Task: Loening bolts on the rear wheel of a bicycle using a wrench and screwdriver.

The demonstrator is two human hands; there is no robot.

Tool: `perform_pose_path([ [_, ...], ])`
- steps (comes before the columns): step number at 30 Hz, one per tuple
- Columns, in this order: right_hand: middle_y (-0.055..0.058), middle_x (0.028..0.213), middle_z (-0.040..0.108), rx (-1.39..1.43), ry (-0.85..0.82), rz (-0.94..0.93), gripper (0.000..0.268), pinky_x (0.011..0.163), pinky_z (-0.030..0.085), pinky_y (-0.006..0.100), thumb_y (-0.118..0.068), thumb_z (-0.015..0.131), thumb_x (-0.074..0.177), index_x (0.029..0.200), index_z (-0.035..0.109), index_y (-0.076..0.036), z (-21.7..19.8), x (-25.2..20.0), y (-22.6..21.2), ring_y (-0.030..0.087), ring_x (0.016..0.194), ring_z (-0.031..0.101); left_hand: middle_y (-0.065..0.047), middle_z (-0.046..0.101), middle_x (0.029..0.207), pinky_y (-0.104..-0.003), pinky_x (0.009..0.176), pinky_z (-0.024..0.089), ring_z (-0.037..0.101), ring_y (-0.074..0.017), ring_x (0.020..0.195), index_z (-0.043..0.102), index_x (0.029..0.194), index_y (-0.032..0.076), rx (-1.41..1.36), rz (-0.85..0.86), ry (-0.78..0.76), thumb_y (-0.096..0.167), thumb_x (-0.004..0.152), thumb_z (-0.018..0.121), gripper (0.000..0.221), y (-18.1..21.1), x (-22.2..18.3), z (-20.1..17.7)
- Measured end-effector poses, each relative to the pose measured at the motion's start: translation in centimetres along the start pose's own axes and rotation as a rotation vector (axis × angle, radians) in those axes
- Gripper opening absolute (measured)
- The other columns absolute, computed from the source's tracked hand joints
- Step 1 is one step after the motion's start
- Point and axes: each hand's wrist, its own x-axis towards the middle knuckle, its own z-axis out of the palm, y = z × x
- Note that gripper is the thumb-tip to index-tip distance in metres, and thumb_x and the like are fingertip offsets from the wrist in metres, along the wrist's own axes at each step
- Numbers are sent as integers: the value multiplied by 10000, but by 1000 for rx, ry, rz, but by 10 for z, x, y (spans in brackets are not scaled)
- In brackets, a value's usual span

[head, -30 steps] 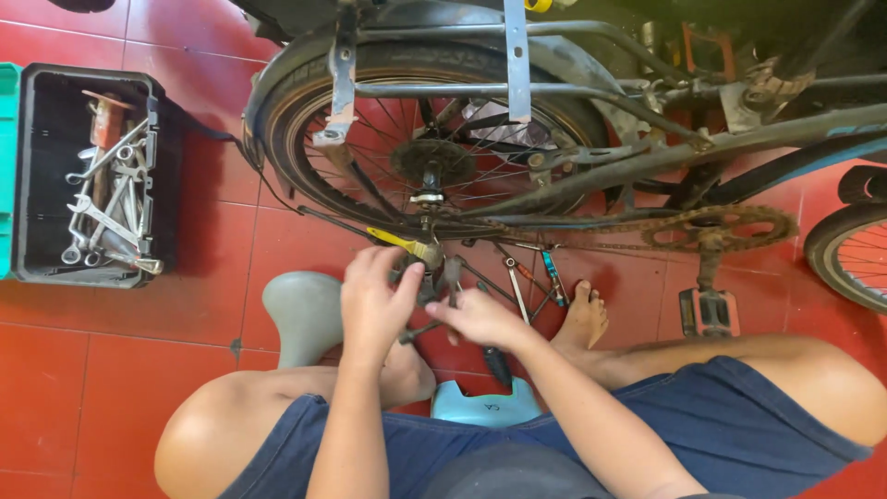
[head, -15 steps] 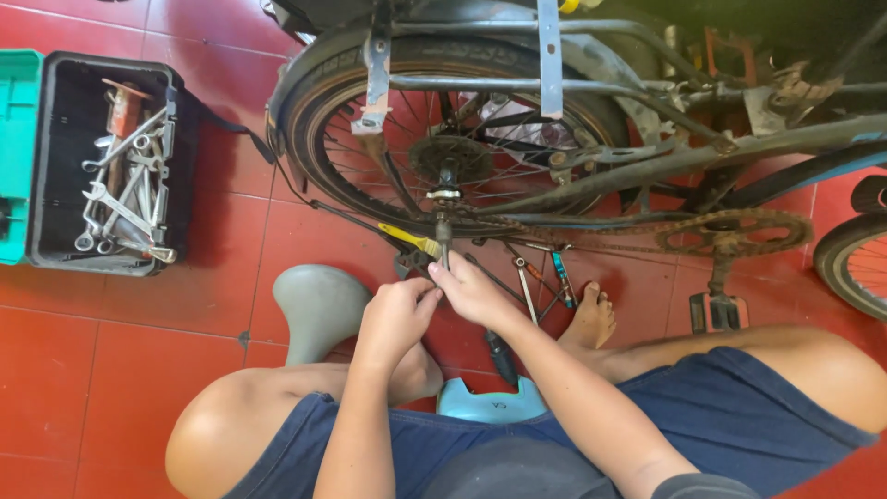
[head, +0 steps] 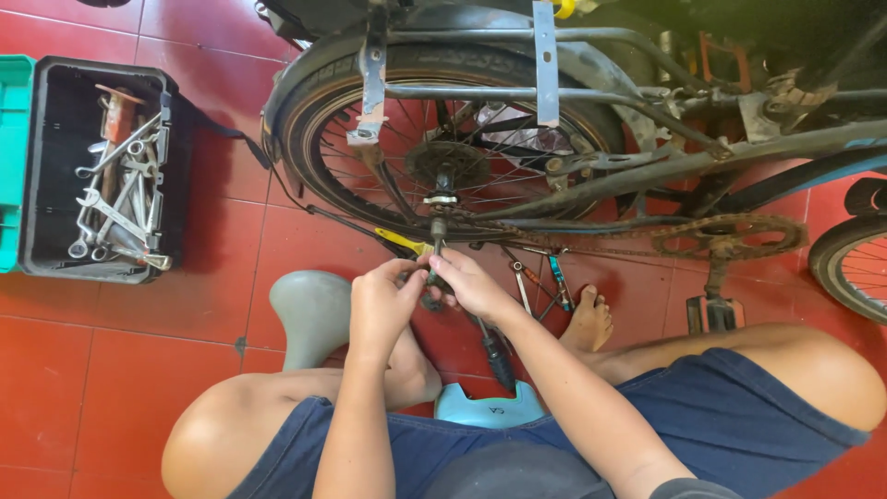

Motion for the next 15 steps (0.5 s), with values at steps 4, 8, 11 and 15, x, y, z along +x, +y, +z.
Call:
perform_pose_path([
  [4, 153, 762, 696, -38, -35, -15, 369, 449, 498, 265, -305, 511, 1040, 1298, 573, -47, -1, -3, 4, 146, 546, 614, -116, 717, 680, -486, 731, 564, 739, -341, 828, 811, 962, 206, -8, 30, 129, 266, 850, 743, 144, -14, 16, 1],
  [8, 195, 801, 710, 146, -74, 96, 368, 489, 564, 311, -298, 550, 1034, 1318, 556, -63, -9, -6, 25, 200, 589, 671, -79, 726, 656, -390, 703, 575, 738, -261, 745, 807, 1010, 166, -78, -60, 161, 230, 892, 728, 155, -10, 19, -5],
  [11, 191, 817, 700, 255, -87, 160, 338, 486, 568, 307, -304, 532, 1036, 1277, 586, -73, -12, -16, 17, 203, 609, 669, -74, 758, 751, -428, 752, 573, 735, -293, 840, 806, 1006, 178, -28, -76, 67, 311, 912, 712, 188, -4, 16, -12],
  [15, 143, 810, 687, 42, -131, 126, 318, 419, 522, 230, -160, 516, 1013, 1274, 629, -16, -20, -21, 4, 131, 561, 623, -99, 778, 881, -502, 881, 559, 721, -393, 1008, 787, 844, 258, 373, -136, -350, 688, 901, 526, 506, 15, 8, -27],
])
